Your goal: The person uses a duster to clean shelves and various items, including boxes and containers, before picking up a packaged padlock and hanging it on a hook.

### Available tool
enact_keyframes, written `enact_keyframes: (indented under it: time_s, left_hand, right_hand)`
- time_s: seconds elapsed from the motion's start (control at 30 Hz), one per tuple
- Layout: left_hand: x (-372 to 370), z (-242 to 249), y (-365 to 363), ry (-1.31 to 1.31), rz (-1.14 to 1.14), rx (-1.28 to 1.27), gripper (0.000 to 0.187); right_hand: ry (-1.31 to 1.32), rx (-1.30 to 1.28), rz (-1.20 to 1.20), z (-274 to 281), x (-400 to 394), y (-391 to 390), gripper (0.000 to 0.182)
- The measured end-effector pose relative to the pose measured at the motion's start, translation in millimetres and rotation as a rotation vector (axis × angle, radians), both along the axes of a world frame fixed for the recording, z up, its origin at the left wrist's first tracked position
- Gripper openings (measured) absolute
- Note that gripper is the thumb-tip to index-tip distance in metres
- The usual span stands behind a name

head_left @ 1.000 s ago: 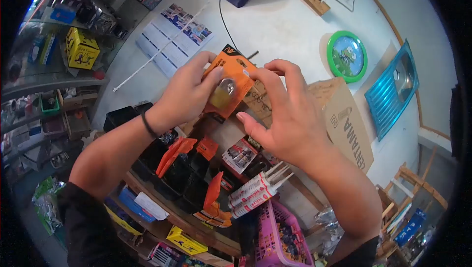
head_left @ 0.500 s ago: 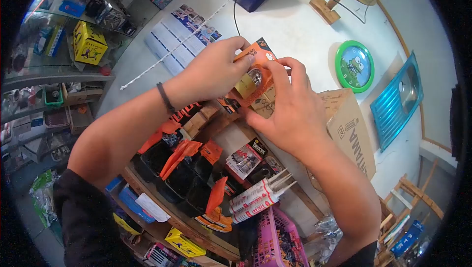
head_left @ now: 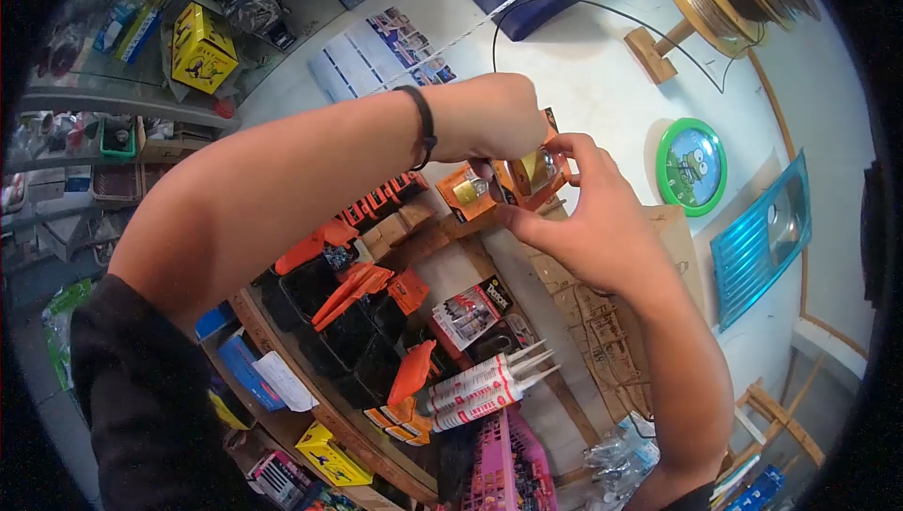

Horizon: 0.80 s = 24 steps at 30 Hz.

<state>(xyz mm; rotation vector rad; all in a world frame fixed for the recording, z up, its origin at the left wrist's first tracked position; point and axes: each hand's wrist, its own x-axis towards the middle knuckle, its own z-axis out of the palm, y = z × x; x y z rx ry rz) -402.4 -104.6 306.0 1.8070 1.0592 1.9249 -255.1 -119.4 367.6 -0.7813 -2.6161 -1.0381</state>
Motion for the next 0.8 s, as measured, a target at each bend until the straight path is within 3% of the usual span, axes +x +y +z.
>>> enact_keyframes:
  time_s: [0.27, 0.3, 0.33, 0.4, 0.43, 0.53, 0.8]
  left_hand:
    - [-1.5, -34.9, 28.7, -0.058, -0.004, -0.066, 0.029]
    - [-3.7, -41.1, 43.6, 0.051, 0.158, 0.027, 0.029]
    - [-4.1, -44.3, 41.4, 0.058, 0.166, 0.031, 0.029]
    - [-3.5, -50.8, 40.7, -0.094, -0.119, -0.158, 0.029]
    - [-4.3, -54.3, 45.3, -0.116, -0.144, -0.164, 0.029]
    - [-8.6, -65.0, 59.8, -0.102, -0.003, -0.157, 0.032]
    - [-49.6, -97.1, 31.3, -0.233, -0.014, -0.311, 0.026]
  right_hand:
    - [-0.015, 0.106, -0.007, -35.1, -1.4, 21.4, 0.072]
    - [-0.022, 0.128, -0.025, -41.3, -3.1, 23.2, 0.072]
    - [-0.025, 0.145, -0.05, -46.6, -3.6, 24.1, 0.072]
    - [-0.049, 0.138, -0.071, -52.5, -6.2, 26.7, 0.072]
    - [-0.035, 0.19, -0.079, -57.3, -7.1, 32.0, 0.071]
    - [-0.023, 0.259, -0.112, -61.6, -9.2, 43.4, 0.07]
    - [0.0, 0.34, -0.226, -69.9, -10.7, 86.4, 0.073]
